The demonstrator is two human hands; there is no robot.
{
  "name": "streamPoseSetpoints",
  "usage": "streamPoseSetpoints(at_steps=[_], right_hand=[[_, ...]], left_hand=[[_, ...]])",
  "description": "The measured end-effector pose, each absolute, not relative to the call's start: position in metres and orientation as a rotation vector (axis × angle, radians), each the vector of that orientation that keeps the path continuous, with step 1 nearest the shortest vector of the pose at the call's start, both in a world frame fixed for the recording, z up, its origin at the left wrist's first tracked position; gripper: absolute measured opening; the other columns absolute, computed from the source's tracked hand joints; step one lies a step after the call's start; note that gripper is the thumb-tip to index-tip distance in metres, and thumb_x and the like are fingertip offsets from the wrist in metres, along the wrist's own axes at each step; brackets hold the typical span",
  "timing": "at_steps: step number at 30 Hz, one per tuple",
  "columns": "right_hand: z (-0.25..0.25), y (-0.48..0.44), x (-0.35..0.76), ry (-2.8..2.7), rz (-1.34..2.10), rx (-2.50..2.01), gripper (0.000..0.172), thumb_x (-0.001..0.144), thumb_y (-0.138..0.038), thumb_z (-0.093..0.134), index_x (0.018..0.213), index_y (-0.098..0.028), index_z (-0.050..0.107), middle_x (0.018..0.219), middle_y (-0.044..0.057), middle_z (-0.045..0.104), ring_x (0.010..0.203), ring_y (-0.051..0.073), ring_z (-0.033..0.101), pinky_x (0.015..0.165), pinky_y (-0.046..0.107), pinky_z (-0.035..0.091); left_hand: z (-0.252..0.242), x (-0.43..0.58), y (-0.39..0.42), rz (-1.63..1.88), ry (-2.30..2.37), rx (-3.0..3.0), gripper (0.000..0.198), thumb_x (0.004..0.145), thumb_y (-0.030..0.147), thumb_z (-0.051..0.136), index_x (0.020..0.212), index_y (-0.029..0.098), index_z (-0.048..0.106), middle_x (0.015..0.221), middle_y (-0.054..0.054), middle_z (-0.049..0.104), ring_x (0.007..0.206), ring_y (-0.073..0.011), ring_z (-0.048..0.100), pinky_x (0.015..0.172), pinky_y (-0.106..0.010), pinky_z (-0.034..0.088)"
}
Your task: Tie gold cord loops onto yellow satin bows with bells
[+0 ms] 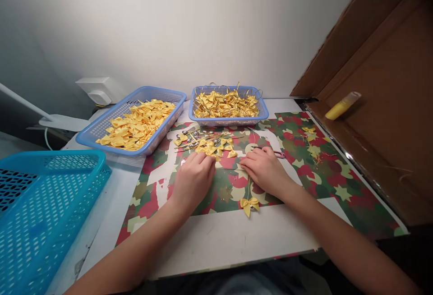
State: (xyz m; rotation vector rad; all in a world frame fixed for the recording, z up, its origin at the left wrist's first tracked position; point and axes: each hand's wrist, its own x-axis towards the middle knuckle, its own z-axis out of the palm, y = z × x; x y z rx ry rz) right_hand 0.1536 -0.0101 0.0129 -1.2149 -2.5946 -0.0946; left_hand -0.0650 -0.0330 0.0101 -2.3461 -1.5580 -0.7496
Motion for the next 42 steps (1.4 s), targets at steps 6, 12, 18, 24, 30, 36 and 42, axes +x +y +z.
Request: streamPoseSetpoints(at_steps=[6,12,18,24,30,36,42], right_hand=[[0.012,-0.013,0.147,-2.183,0.299,-1.215,0.017,0.087,-0.013,0.057,0.084,-0.017,0.073,0.081,0.006,0.067,0.081,0.02,0.058,0.072,0.033,0.044],[0.014,-0.022,0.136,-1.746,0.942,-1.3,0.008,0.079,-0.017,0.064,0.078,-0.018,0.072,0.081,0.004,0.073,0.072,0.017,0.068,0.064,0.029,0.053],[0.012,-0.028,0.13,-1.286,1.427,-1.253,0.019,0.07,-0.033,0.076,0.078,-0.018,0.068,0.079,0.004,0.074,0.071,0.019,0.072,0.066,0.03,0.059],[0.018,-0.033,0.125,-1.025,1.551,-1.191,0.027,0.061,-0.037,0.083,0.074,-0.018,0.07,0.088,0.007,0.075,0.088,0.022,0.072,0.072,0.031,0.059],[0.021,-0.039,0.117,-0.742,1.804,-1.075,0.025,0.054,-0.034,0.088,0.07,-0.02,0.076,0.119,0.005,0.067,0.105,0.021,0.065,0.08,0.029,0.056],[0.02,-0.044,0.106,-0.551,1.838,-1.031,0.026,0.053,-0.034,0.089,0.07,-0.019,0.076,0.084,0.002,0.075,0.088,0.014,0.068,0.084,0.026,0.055],[0.022,-0.045,0.104,-0.504,1.784,-1.08,0.028,0.05,-0.035,0.09,0.068,-0.02,0.074,0.073,-0.001,0.073,0.072,0.012,0.068,0.068,0.023,0.055]], left_hand=[[0.013,-0.062,-0.033,-1.147,-1.671,-2.468,0.013,0.087,0.02,0.057,0.079,0.016,0.068,0.072,-0.003,0.057,0.066,-0.0144,0.054,0.059,-0.025,0.042],[0.012,-0.053,-0.037,-1.745,-2.316,-2.56,0.017,0.087,0.032,0.056,0.082,0.018,0.062,0.058,0.004,0.05,0.05,-0.0094,0.045,0.046,-0.021,0.035],[0.006,-0.045,-0.041,-2.183,-2.435,-2.484,0.017,0.084,0.033,0.062,0.08,0.018,0.054,0.065,0.004,0.056,0.049,-0.0066,0.048,0.044,-0.018,0.039],[0.007,-0.043,-0.044,-2.327,-2.376,-2.272,0.021,0.079,0.032,0.069,0.073,0.017,0.055,0.058,0.005,0.056,0.046,-0.0063,0.049,0.041,-0.017,0.039],[0.009,-0.039,-0.045,-2.543,-2.226,-2.115,0.023,0.077,0.03,0.073,0.069,0.017,0.056,0.057,0.004,0.059,0.044,-0.0055,0.049,0.04,-0.016,0.04],[0.011,-0.031,-0.051,-2.698,-2.005,-2.16,0.02,0.078,0.024,0.073,0.068,0.017,0.056,0.066,0.001,0.066,0.052,-0.0075,0.056,0.044,-0.017,0.045],[0.012,-0.03,-0.056,-2.634,-1.941,-2.256,0.019,0.079,0.024,0.071,0.069,0.018,0.056,0.07,-0.001,0.065,0.068,-0.0131,0.064,0.059,-0.024,0.055]])
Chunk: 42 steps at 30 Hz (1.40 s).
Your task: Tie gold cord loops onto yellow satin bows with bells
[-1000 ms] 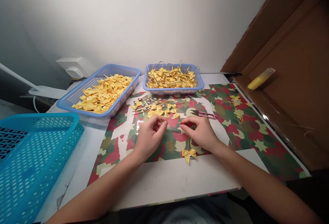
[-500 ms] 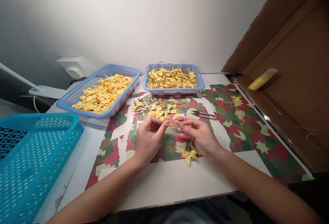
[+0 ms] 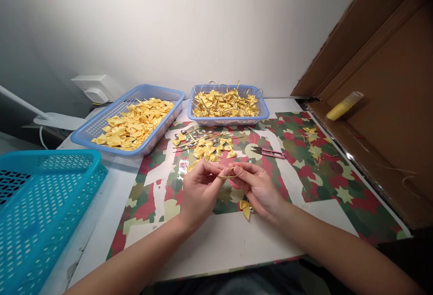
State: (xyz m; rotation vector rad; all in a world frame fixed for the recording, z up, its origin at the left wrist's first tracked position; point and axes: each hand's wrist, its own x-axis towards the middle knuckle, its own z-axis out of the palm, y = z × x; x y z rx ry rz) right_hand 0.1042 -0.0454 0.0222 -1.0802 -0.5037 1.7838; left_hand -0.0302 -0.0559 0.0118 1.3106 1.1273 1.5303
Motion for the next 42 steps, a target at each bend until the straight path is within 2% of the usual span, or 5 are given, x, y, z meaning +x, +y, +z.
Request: streamPoseSetpoints(at_steps=[5,12,25,32,42], right_hand=[[0.016,-0.047,0.108,-0.693,1.64,-1.165,0.031,0.056,-0.042,0.087,0.076,-0.022,0.076,0.082,0.003,0.075,0.077,0.016,0.068,0.064,0.026,0.055],[0.012,-0.047,0.11,-0.965,1.482,-1.158,0.024,0.067,-0.042,0.081,0.08,-0.023,0.078,0.086,0.005,0.075,0.079,0.018,0.069,0.063,0.028,0.057],[0.013,-0.05,0.108,-1.026,1.394,-1.153,0.019,0.071,-0.041,0.077,0.08,-0.024,0.076,0.081,0.004,0.075,0.074,0.017,0.068,0.06,0.028,0.057],[0.014,-0.052,0.105,-1.013,1.3,-1.039,0.025,0.07,-0.037,0.078,0.09,-0.024,0.069,0.081,0.001,0.074,0.077,0.017,0.071,0.074,0.033,0.059],[0.013,-0.052,0.104,-1.048,1.292,-1.056,0.02,0.073,-0.039,0.077,0.08,-0.023,0.067,0.08,0.003,0.074,0.077,0.018,0.071,0.072,0.032,0.059]], left_hand=[[0.014,-0.032,-0.055,1.41,1.218,1.468,0.02,0.083,0.027,0.065,0.07,0.018,0.053,0.068,0.001,0.057,0.063,-0.0106,0.055,0.054,-0.021,0.049],[0.013,-0.036,-0.054,1.247,1.317,1.778,0.013,0.088,0.028,0.058,0.081,0.018,0.063,0.072,0.0,0.062,0.056,-0.0093,0.049,0.048,-0.022,0.04],[0.016,-0.036,-0.055,1.378,1.293,1.99,0.01,0.088,0.021,0.058,0.078,0.019,0.061,0.069,0.001,0.063,0.057,-0.0092,0.049,0.053,-0.022,0.041],[0.017,-0.036,-0.056,1.373,1.267,2.035,0.012,0.086,0.019,0.059,0.074,0.019,0.06,0.064,0.001,0.06,0.058,-0.0107,0.049,0.053,-0.023,0.041],[0.017,-0.037,-0.056,1.422,1.259,2.116,0.007,0.083,0.015,0.061,0.08,0.02,0.064,0.075,-0.002,0.068,0.067,-0.0133,0.06,0.059,-0.025,0.049]])
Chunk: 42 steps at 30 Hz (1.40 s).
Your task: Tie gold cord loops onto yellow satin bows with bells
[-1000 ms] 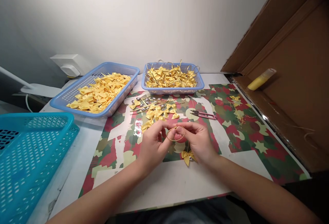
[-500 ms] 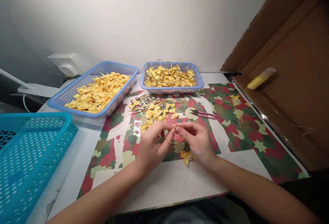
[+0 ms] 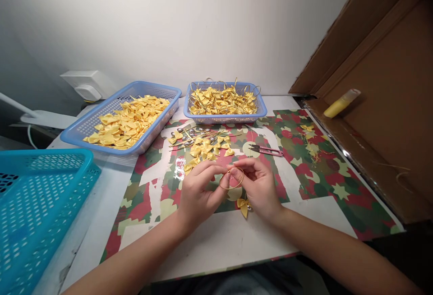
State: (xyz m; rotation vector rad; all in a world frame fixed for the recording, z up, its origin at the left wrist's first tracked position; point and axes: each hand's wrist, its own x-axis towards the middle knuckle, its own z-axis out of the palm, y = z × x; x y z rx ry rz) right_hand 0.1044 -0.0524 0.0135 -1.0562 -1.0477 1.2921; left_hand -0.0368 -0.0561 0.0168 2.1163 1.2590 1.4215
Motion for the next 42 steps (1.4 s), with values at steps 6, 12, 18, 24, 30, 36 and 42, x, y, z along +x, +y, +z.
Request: streamPoseSetpoints(at_steps=[6,12,18,24,30,36,42], right_hand=[[0.012,-0.053,0.104,-1.044,1.279,-1.061,0.019,0.072,-0.038,0.077,0.079,-0.023,0.068,0.079,0.002,0.074,0.077,0.018,0.071,0.072,0.033,0.059],[0.012,-0.053,0.104,-0.998,1.293,-1.036,0.018,0.071,-0.036,0.079,0.078,-0.023,0.068,0.078,0.001,0.074,0.076,0.017,0.071,0.073,0.032,0.059],[0.014,-0.053,0.104,-0.994,1.291,-1.046,0.019,0.07,-0.037,0.079,0.076,-0.023,0.068,0.077,0.001,0.074,0.076,0.017,0.071,0.073,0.032,0.059],[0.01,-0.053,0.103,-1.026,1.273,-1.02,0.014,0.074,-0.033,0.076,0.077,-0.023,0.067,0.076,0.0,0.073,0.074,0.015,0.07,0.069,0.029,0.059],[0.011,-0.051,0.112,-1.433,0.932,-0.989,0.016,0.079,-0.024,0.069,0.094,-0.023,0.063,0.091,0.003,0.069,0.087,0.017,0.066,0.075,0.031,0.056],[0.023,-0.044,0.128,-1.907,0.296,-0.94,0.013,0.076,-0.015,0.061,0.086,-0.02,0.055,0.074,0.002,0.062,0.072,0.017,0.057,0.068,0.033,0.046],[0.026,-0.038,0.133,-2.071,0.288,-0.906,0.006,0.079,-0.019,0.052,0.074,-0.018,0.054,0.063,-0.001,0.059,0.06,0.013,0.05,0.066,0.032,0.035]], left_hand=[[0.016,-0.038,-0.056,1.433,1.263,2.103,0.01,0.084,0.016,0.059,0.077,0.02,0.065,0.071,-0.002,0.066,0.061,-0.012,0.057,0.054,-0.023,0.048],[0.013,-0.039,-0.054,1.478,1.202,2.219,0.008,0.082,0.011,0.062,0.082,0.019,0.065,0.074,-0.003,0.069,0.065,-0.0135,0.06,0.058,-0.025,0.048],[0.01,-0.04,-0.054,1.471,1.185,2.277,0.011,0.08,0.01,0.063,0.084,0.019,0.065,0.075,-0.002,0.069,0.067,-0.014,0.06,0.061,-0.026,0.048],[0.015,-0.037,-0.055,1.421,1.204,2.068,0.009,0.083,0.012,0.062,0.078,0.018,0.064,0.069,0.0,0.065,0.061,-0.0099,0.055,0.055,-0.021,0.044],[0.016,-0.04,-0.051,1.399,1.256,1.956,0.012,0.084,0.017,0.062,0.072,0.017,0.063,0.062,0.002,0.06,0.055,-0.0085,0.048,0.052,-0.021,0.04],[0.013,-0.043,-0.053,1.44,1.207,2.087,0.01,0.081,0.012,0.063,0.073,0.016,0.062,0.065,0.0,0.061,0.061,-0.01,0.052,0.057,-0.023,0.043],[0.015,-0.043,-0.054,1.31,1.129,2.111,0.008,0.083,0.016,0.063,0.075,0.017,0.063,0.068,-0.001,0.064,0.062,-0.0116,0.054,0.058,-0.024,0.043]])
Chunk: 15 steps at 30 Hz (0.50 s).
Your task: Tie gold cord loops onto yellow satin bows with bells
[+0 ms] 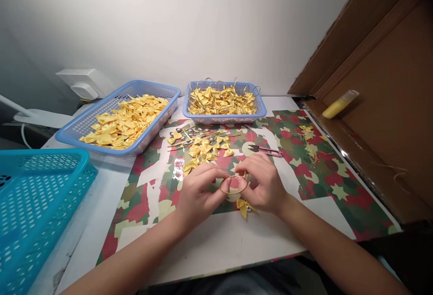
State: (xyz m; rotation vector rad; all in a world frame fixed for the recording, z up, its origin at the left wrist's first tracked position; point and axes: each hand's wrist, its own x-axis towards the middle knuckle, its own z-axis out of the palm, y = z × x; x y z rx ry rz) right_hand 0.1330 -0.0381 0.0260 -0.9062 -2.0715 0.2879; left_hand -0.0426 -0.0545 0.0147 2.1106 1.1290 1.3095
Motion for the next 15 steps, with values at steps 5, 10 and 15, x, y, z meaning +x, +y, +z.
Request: streamPoseSetpoints(at_steps=[5,10,15], right_hand=[[0.0235,-0.0377,0.1341,-2.145,0.348,-0.848,0.016,0.079,-0.015,0.047,0.064,-0.018,0.052,0.055,-0.003,0.055,0.054,0.011,0.043,0.064,0.031,0.032],[0.0214,-0.0391,0.1351,-2.102,0.411,-0.848,0.019,0.077,-0.015,0.05,0.059,-0.018,0.051,0.05,-0.004,0.052,0.051,0.01,0.04,0.062,0.03,0.033],[0.0209,-0.0412,0.1368,-2.048,0.482,-0.865,0.022,0.079,-0.019,0.052,0.058,-0.018,0.053,0.049,-0.004,0.05,0.051,0.01,0.041,0.06,0.028,0.034]], left_hand=[[0.0148,-0.0417,-0.0543,1.201,1.076,2.039,0.013,0.085,0.021,0.062,0.073,0.017,0.063,0.068,-0.001,0.065,0.062,-0.0117,0.054,0.06,-0.025,0.042],[0.0163,-0.0411,-0.0549,1.126,1.078,1.994,0.012,0.085,0.021,0.062,0.074,0.018,0.064,0.071,-0.001,0.067,0.066,-0.0125,0.057,0.063,-0.025,0.043],[0.017,-0.04,-0.0559,1.095,1.104,1.99,0.004,0.081,0.021,0.066,0.079,0.017,0.065,0.071,-0.001,0.067,0.065,-0.0128,0.057,0.063,-0.026,0.043]])
